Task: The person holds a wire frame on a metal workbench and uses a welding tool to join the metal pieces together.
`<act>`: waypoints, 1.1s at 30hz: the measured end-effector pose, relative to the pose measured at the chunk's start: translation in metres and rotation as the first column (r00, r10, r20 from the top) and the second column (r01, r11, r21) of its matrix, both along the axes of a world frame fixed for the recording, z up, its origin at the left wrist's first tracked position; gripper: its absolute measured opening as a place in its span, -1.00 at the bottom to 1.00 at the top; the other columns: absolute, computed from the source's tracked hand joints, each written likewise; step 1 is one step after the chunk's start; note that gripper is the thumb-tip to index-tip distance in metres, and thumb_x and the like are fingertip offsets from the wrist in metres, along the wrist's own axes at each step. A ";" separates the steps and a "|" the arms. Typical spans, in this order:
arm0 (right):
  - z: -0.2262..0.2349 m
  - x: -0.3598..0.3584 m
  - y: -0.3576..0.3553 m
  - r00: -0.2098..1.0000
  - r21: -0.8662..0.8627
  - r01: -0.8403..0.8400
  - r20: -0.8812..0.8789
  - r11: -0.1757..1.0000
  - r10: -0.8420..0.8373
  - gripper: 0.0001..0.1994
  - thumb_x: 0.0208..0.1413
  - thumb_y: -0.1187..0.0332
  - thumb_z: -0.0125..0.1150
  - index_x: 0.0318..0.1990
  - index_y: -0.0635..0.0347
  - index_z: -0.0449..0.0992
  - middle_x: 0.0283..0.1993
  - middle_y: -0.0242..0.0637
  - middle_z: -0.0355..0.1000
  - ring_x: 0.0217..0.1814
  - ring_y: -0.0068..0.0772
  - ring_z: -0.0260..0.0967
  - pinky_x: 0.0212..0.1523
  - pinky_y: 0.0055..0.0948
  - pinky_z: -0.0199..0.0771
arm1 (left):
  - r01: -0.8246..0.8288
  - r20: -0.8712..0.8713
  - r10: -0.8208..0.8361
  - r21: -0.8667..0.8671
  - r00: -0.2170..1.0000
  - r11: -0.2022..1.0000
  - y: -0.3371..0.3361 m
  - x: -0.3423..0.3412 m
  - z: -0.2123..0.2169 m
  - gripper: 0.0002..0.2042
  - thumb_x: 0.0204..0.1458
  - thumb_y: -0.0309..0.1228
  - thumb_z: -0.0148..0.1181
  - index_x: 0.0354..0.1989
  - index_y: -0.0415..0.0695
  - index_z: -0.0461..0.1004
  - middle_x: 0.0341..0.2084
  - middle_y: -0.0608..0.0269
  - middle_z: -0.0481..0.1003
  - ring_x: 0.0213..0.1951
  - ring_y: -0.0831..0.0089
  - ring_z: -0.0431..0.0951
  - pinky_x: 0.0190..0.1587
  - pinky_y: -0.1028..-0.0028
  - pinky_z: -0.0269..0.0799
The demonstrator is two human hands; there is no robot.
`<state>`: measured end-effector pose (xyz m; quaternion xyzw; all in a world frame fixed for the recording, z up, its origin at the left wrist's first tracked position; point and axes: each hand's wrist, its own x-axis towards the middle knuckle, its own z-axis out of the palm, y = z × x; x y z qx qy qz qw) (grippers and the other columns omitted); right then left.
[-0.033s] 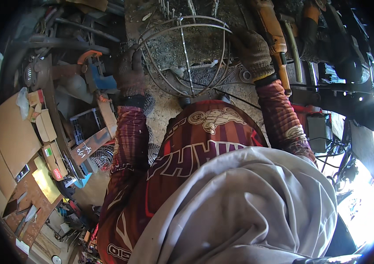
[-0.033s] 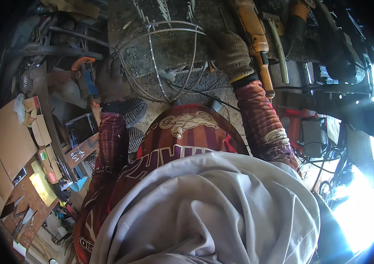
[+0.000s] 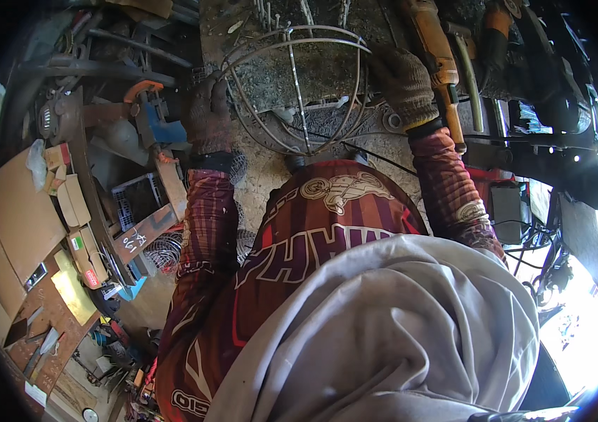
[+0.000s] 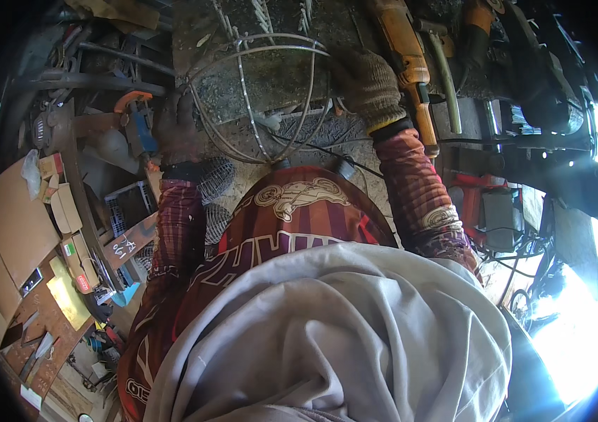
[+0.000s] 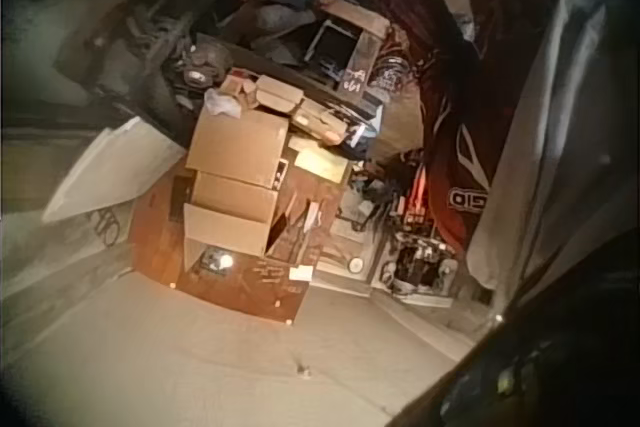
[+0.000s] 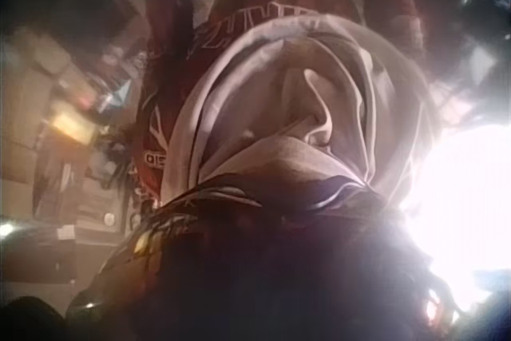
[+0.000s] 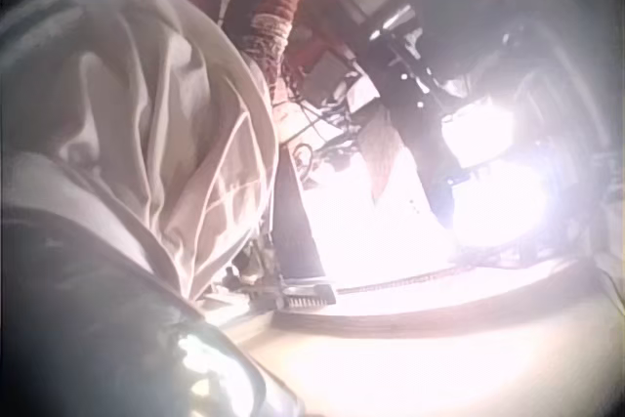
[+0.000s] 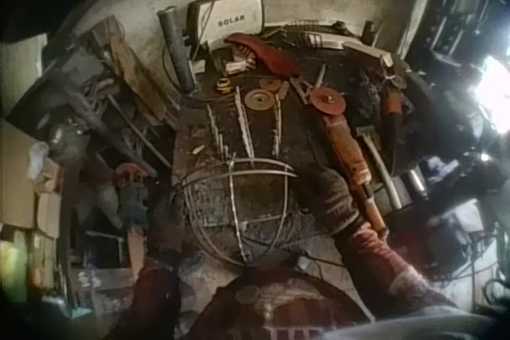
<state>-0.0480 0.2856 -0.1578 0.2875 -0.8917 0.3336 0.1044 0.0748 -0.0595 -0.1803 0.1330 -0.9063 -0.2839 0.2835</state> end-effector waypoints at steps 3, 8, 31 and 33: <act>0.003 0.001 -0.001 1.000 -0.001 0.009 0.025 1.000 -0.009 -0.69 0.28 0.21 0.19 0.03 0.21 0.59 -0.26 -0.10 0.55 -0.27 -0.10 0.57 -0.25 -0.24 0.54 | -0.005 0.046 0.005 0.013 0.999 1.000 0.000 0.000 0.002 -0.74 0.24 -0.15 0.17 -0.06 0.01 0.64 -0.26 0.11 0.62 -0.17 0.13 0.63 -0.07 0.24 0.50; 0.006 0.000 -0.002 0.995 -0.030 0.007 0.096 1.000 -0.004 -0.70 0.28 0.22 0.21 0.02 0.22 0.59 -0.26 -0.12 0.56 -0.28 -0.18 0.57 -0.25 -0.27 0.54 | 0.022 0.038 -0.024 0.046 0.999 0.999 0.000 0.000 0.003 -0.73 0.26 -0.15 0.14 -0.05 -0.01 0.62 -0.24 0.10 0.61 -0.16 0.16 0.61 -0.07 0.28 0.46; 0.023 0.010 0.008 0.983 -0.084 -0.059 0.169 0.995 0.073 -0.60 0.29 0.25 0.24 0.16 0.32 0.50 -0.07 -0.12 0.59 -0.05 -0.39 0.58 -0.04 -0.42 0.56 | 0.017 -0.017 -0.017 -0.017 1.000 1.000 -0.001 -0.002 0.000 -0.73 0.27 -0.17 0.15 -0.05 -0.05 0.62 -0.21 0.08 0.62 -0.12 0.12 0.62 -0.08 0.26 0.49; 0.019 0.009 0.002 0.981 -0.064 -0.022 0.193 0.998 0.034 -0.60 0.28 0.19 0.24 0.14 0.29 0.53 -0.09 -0.09 0.59 -0.06 -0.31 0.60 -0.06 -0.38 0.57 | 0.062 -0.088 -0.056 0.069 0.995 0.996 -0.006 -0.006 -0.011 -0.71 0.27 -0.12 0.12 -0.07 -0.03 0.62 -0.23 0.07 0.62 -0.13 0.06 0.61 -0.09 0.23 0.49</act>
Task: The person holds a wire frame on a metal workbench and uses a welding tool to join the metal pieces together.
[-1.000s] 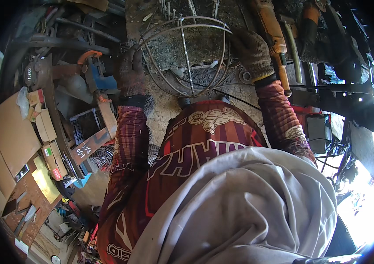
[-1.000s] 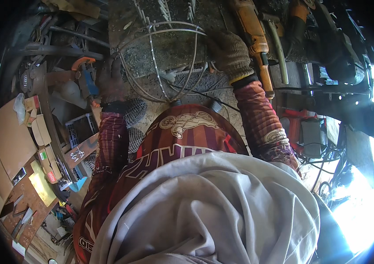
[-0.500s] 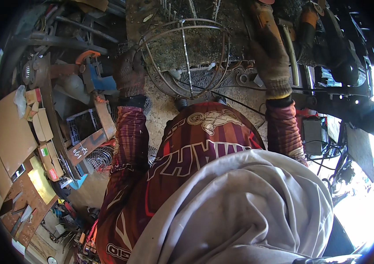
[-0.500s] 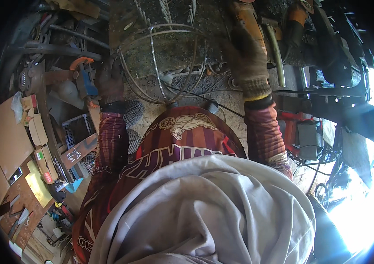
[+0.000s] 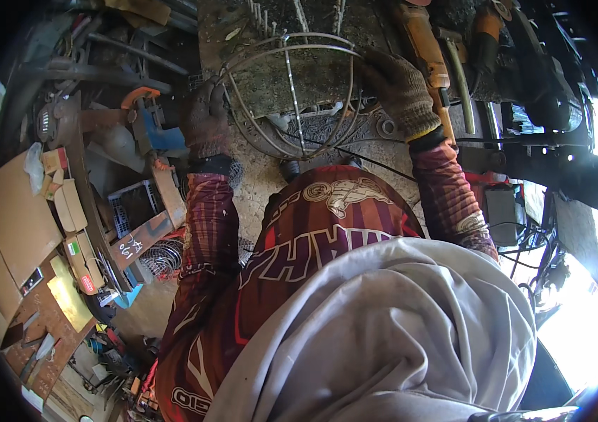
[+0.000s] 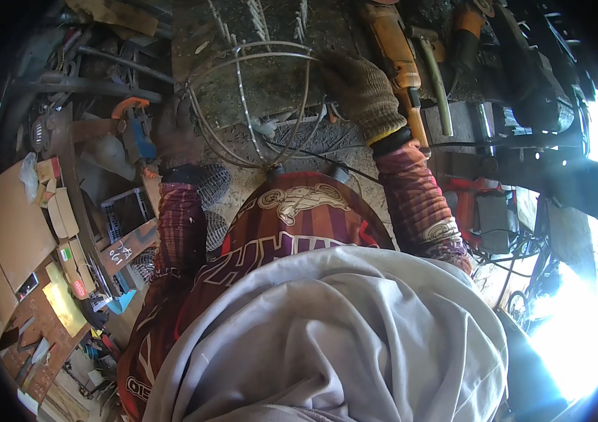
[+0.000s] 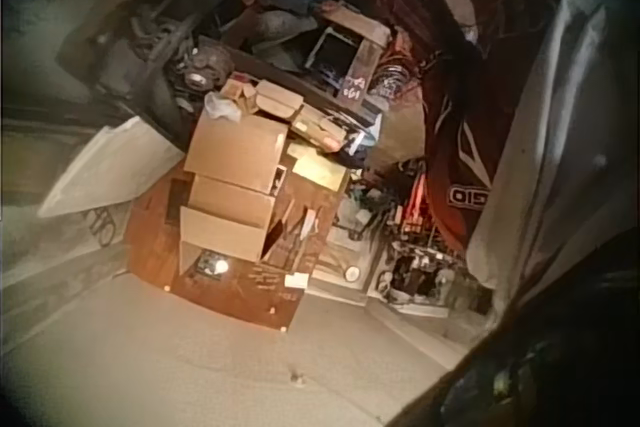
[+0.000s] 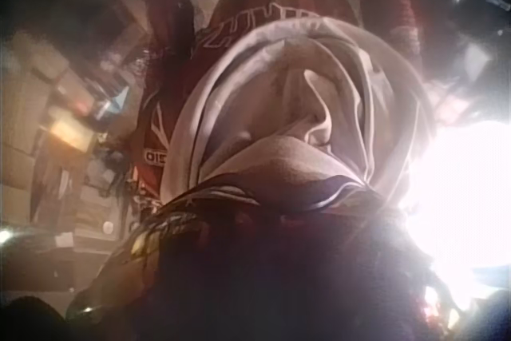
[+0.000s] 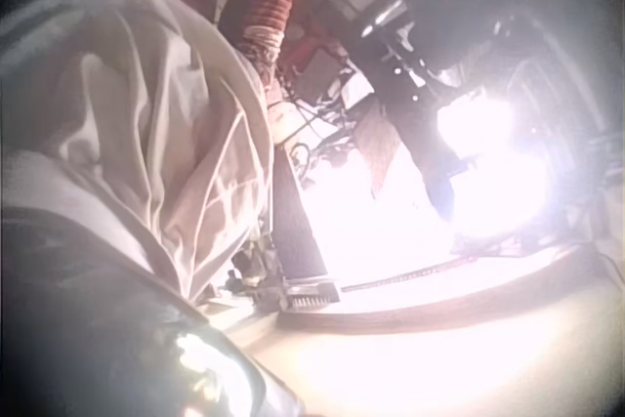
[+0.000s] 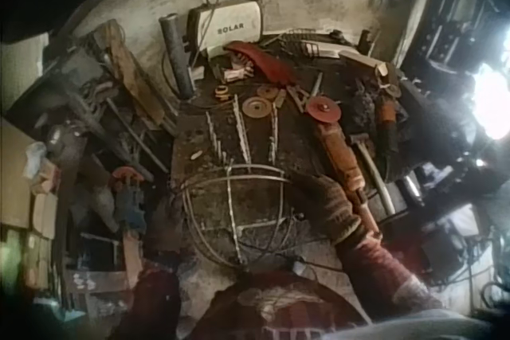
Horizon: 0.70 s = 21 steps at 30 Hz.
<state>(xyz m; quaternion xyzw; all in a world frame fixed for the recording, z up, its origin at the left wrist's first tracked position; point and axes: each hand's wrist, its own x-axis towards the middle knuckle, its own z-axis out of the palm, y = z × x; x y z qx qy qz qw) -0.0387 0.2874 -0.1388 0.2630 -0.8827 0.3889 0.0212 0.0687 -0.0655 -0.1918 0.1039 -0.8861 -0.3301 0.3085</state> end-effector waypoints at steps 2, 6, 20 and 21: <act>0.012 0.004 -0.007 0.997 -0.022 0.023 0.074 0.999 -0.021 -0.61 0.26 0.17 0.20 0.12 0.23 0.54 -0.09 -0.04 0.57 -0.04 -0.09 0.57 -0.04 -0.21 0.56 | 0.004 -0.012 -0.004 0.023 1.000 1.000 0.001 0.002 0.005 -0.70 0.27 -0.10 0.11 -0.10 -0.02 0.62 -0.24 0.07 0.62 -0.15 0.03 0.61 -0.10 0.21 0.49; 0.000 -0.004 -0.007 0.997 0.049 0.062 -0.055 0.997 -0.059 -0.62 0.23 0.19 0.26 0.08 0.25 0.57 -0.06 0.00 0.57 -0.04 -0.07 0.58 -0.04 -0.23 0.55 | -0.038 0.006 0.039 -0.075 0.999 0.996 0.010 0.003 0.016 -0.73 0.24 -0.14 0.14 -0.12 -0.03 0.62 -0.27 0.08 0.62 -0.18 0.03 0.61 -0.11 0.20 0.50; -0.009 -0.009 -0.013 0.995 0.058 0.044 -0.095 0.997 -0.039 -0.68 0.25 0.23 0.24 0.05 0.20 0.58 -0.21 -0.09 0.56 -0.20 -0.13 0.58 -0.21 -0.22 0.55 | 0.035 -0.135 -0.067 -0.225 0.989 0.974 0.020 0.002 0.045 -0.77 0.15 -0.41 0.30 -0.04 -0.15 0.61 -0.25 0.05 0.63 -0.22 0.15 0.65 -0.15 0.26 0.52; -0.013 -0.010 -0.014 0.995 0.047 0.039 -0.097 0.998 -0.035 -0.68 0.25 0.23 0.25 0.05 0.20 0.58 -0.22 -0.09 0.56 -0.21 -0.13 0.58 -0.21 -0.22 0.55 | 0.023 -0.146 -0.058 -0.228 0.988 0.973 0.018 0.002 0.042 -0.78 0.11 -0.43 0.32 -0.07 -0.13 0.62 -0.26 0.05 0.64 -0.23 0.13 0.66 -0.16 0.25 0.54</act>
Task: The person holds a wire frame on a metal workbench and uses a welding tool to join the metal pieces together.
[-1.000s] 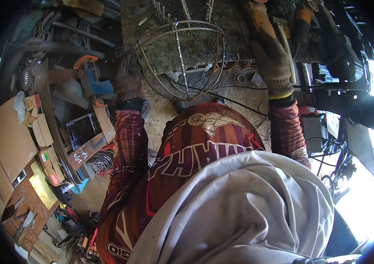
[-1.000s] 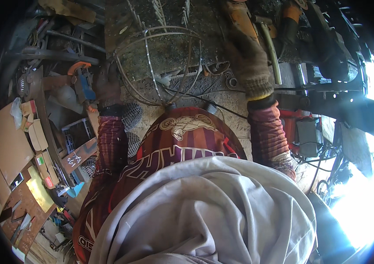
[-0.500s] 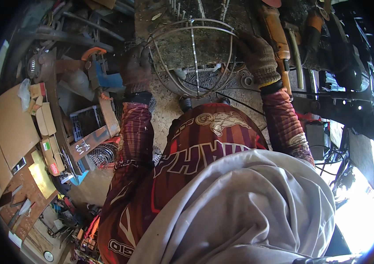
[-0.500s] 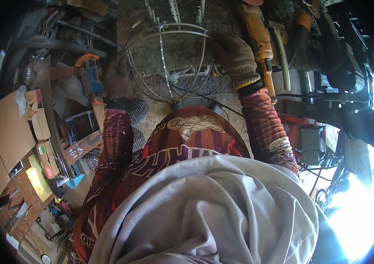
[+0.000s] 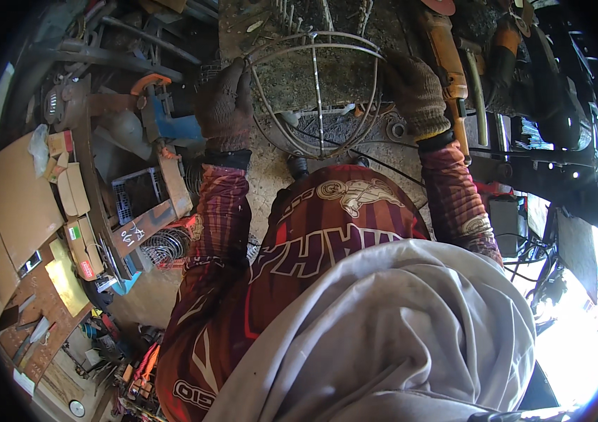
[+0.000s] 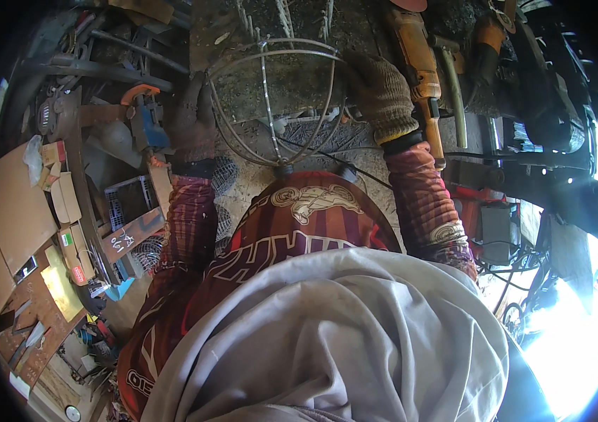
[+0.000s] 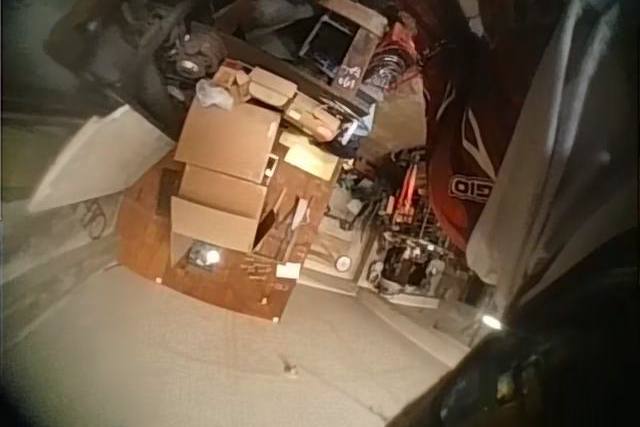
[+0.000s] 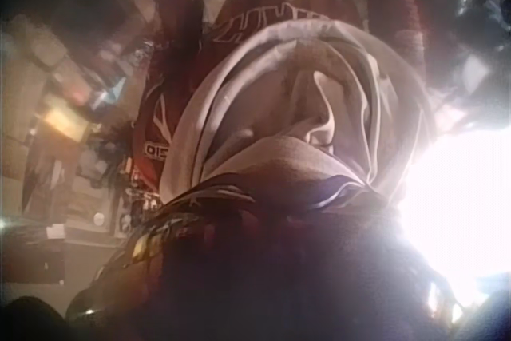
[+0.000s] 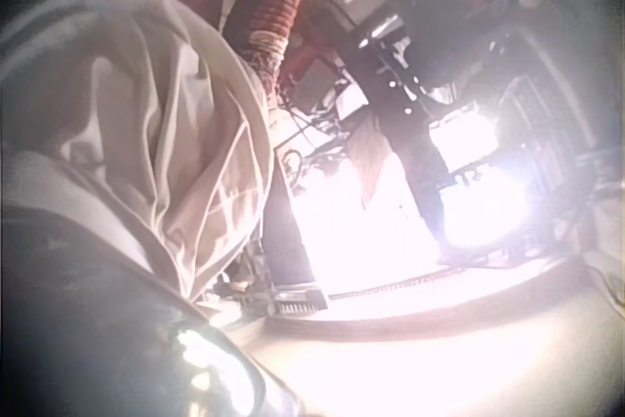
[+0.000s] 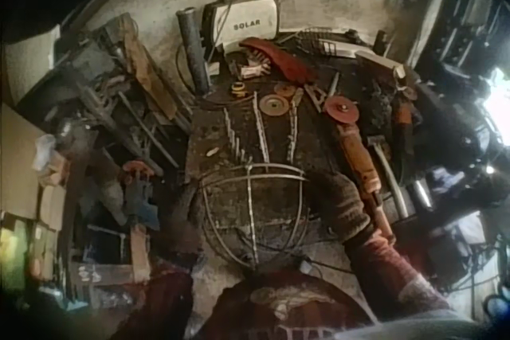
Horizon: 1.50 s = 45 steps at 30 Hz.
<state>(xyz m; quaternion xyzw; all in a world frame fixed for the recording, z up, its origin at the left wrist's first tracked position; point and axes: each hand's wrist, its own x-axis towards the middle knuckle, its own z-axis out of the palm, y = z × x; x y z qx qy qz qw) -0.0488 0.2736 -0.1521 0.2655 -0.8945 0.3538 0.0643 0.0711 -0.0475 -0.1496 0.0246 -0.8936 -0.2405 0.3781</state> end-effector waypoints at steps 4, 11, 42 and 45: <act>0.007 -0.001 0.006 0.997 0.012 0.015 -0.071 1.000 -0.014 -0.67 0.24 0.22 0.26 0.06 0.19 0.58 -0.20 -0.08 0.56 -0.20 -0.09 0.57 -0.19 -0.22 0.55 | 0.065 -0.050 -0.063 0.035 0.997 0.997 -0.002 -0.009 -0.007 -0.77 0.14 -0.48 0.32 -0.02 -0.16 0.62 -0.29 0.02 0.63 -0.27 0.18 0.66 -0.19 0.32 0.52; 0.004 -0.002 0.005 0.989 0.027 -0.015 -0.149 1.000 0.019 -0.67 0.24 0.22 0.26 0.06 0.20 0.58 -0.18 -0.08 0.56 -0.18 -0.10 0.57 -0.18 -0.25 0.56 | 0.068 -0.019 -0.068 -0.003 0.998 0.998 -0.006 -0.008 -0.008 -0.78 0.15 -0.49 0.30 -0.03 -0.16 0.62 -0.27 0.00 0.63 -0.25 0.17 0.66 -0.19 0.33 0.52; 0.058 0.035 0.035 0.931 -0.351 0.239 0.347 0.905 -0.111 -0.72 0.30 0.39 0.22 0.09 0.31 0.54 -0.02 -0.23 0.57 -0.05 -0.52 0.52 -0.03 -0.50 0.52 | 0.037 -0.012 -0.039 -0.104 0.999 0.994 -0.005 -0.006 -0.002 -0.73 0.07 -0.50 0.34 -0.03 -0.10 0.62 -0.28 -0.03 0.62 -0.32 0.02 0.64 -0.28 0.22 0.52; 0.051 0.038 0.053 0.912 -0.529 0.351 0.379 0.773 -0.155 -0.70 0.30 0.41 0.23 0.12 0.33 0.53 0.01 -0.22 0.56 -0.02 -0.50 0.51 0.04 -0.48 0.50 | 0.043 -0.022 -0.046 -0.100 0.999 0.994 0.001 -0.009 0.002 -0.74 0.08 -0.49 0.34 -0.03 -0.09 0.62 -0.30 -0.04 0.62 -0.31 0.01 0.65 -0.29 0.21 0.52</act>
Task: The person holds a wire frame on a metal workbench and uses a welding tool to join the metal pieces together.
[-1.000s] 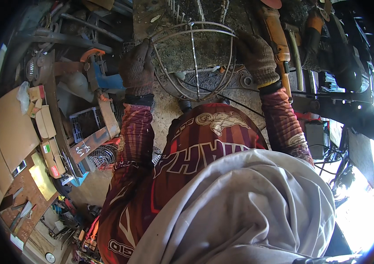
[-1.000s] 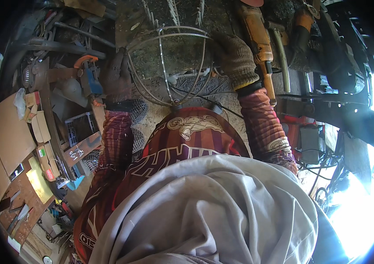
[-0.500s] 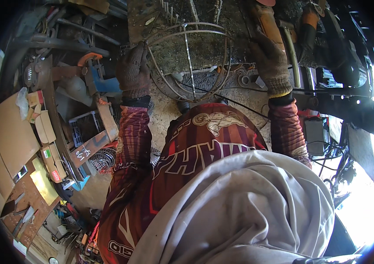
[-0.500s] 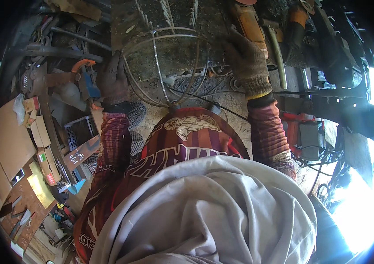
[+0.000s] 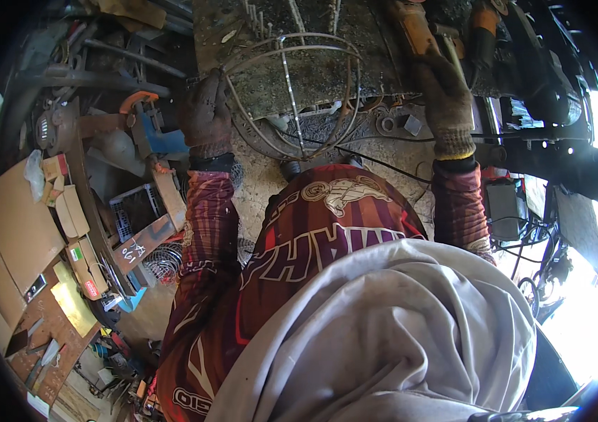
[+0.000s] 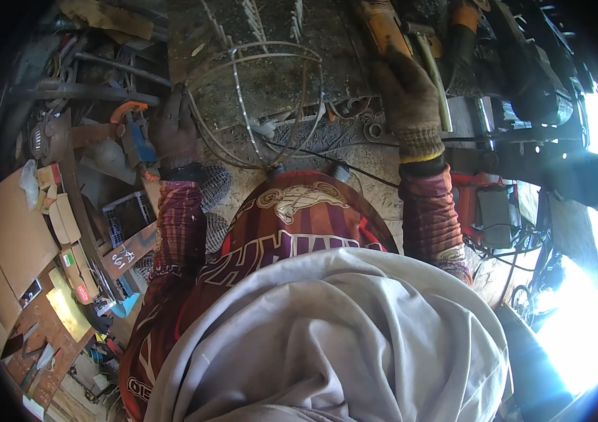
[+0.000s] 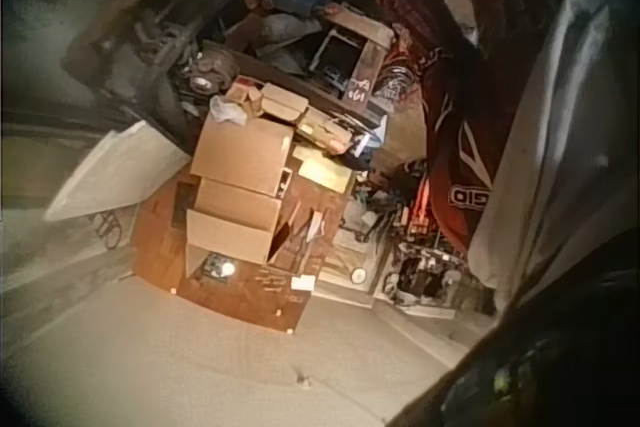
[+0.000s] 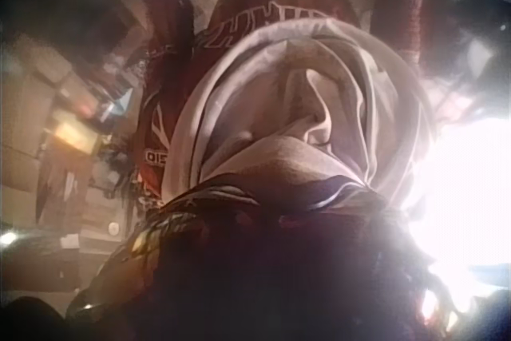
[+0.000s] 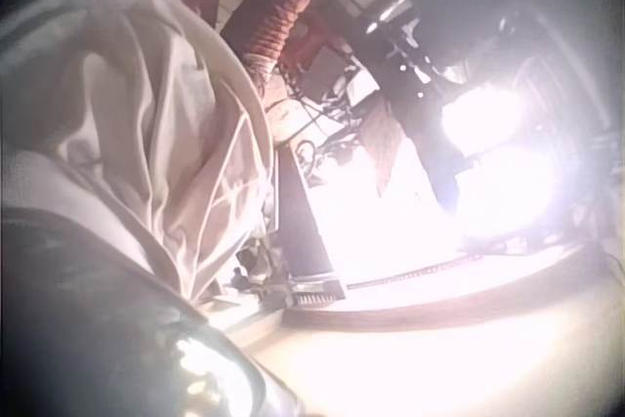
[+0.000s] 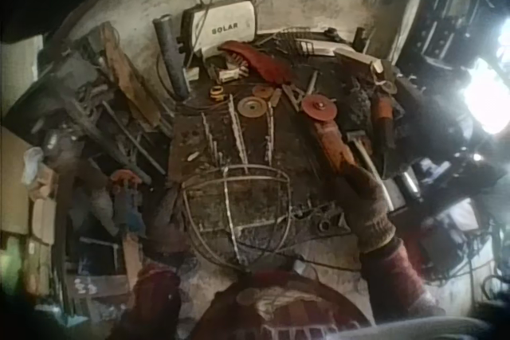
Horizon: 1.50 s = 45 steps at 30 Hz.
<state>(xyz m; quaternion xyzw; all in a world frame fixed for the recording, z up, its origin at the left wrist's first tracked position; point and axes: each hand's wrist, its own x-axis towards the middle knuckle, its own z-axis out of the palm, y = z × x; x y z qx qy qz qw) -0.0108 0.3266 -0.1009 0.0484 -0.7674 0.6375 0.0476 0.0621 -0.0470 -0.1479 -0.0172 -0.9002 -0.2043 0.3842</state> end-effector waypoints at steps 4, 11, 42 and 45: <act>-0.003 0.000 0.046 0.915 -0.202 0.317 -0.193 0.927 -0.355 -0.64 0.29 0.43 0.23 0.21 0.29 0.49 0.01 -0.22 0.56 -0.04 -0.42 0.52 0.06 -0.43 0.53 | -0.013 0.034 0.012 0.011 0.999 1.000 -0.004 0.000 -0.006 -0.76 0.10 -0.49 0.32 -0.04 -0.09 0.62 -0.32 -0.03 0.63 -0.30 -0.01 0.66 -0.29 0.21 0.52; 0.013 0.015 0.111 0.750 -0.232 0.594 -0.187 0.770 -0.634 -0.57 0.31 0.26 0.24 0.24 0.28 0.46 0.01 -0.17 0.57 -0.04 -0.39 0.54 0.00 -0.42 0.55 | 0.030 0.029 -0.031 0.012 0.999 0.999 -0.009 -0.002 -0.012 -0.76 0.16 -0.52 0.26 0.00 -0.18 0.62 -0.28 0.02 0.64 -0.29 0.18 0.65 -0.18 0.32 0.52; -0.069 -0.031 0.291 0.471 0.402 0.829 -0.126 0.389 -0.873 -0.39 0.07 -0.08 0.38 0.14 0.18 0.52 0.11 -0.07 0.54 0.20 -0.06 0.47 0.22 -0.19 0.40 | -0.042 0.206 0.046 -0.024 0.977 0.999 -0.008 0.004 -0.017 -0.67 0.33 -0.41 0.05 0.15 -0.34 0.50 -0.06 -0.08 0.62 -0.08 0.23 0.64 0.02 0.39 0.50; -0.054 -0.031 0.277 0.490 0.476 0.797 -0.152 0.371 -0.858 -0.43 0.10 -0.04 0.36 0.15 0.14 0.52 0.09 -0.04 0.55 0.17 -0.01 0.49 0.18 -0.16 0.43 | -0.033 0.205 0.031 0.010 0.978 0.999 -0.008 0.005 -0.016 -0.68 0.34 -0.39 0.05 0.14 -0.33 0.51 -0.04 -0.07 0.62 -0.06 0.24 0.65 0.01 0.38 0.51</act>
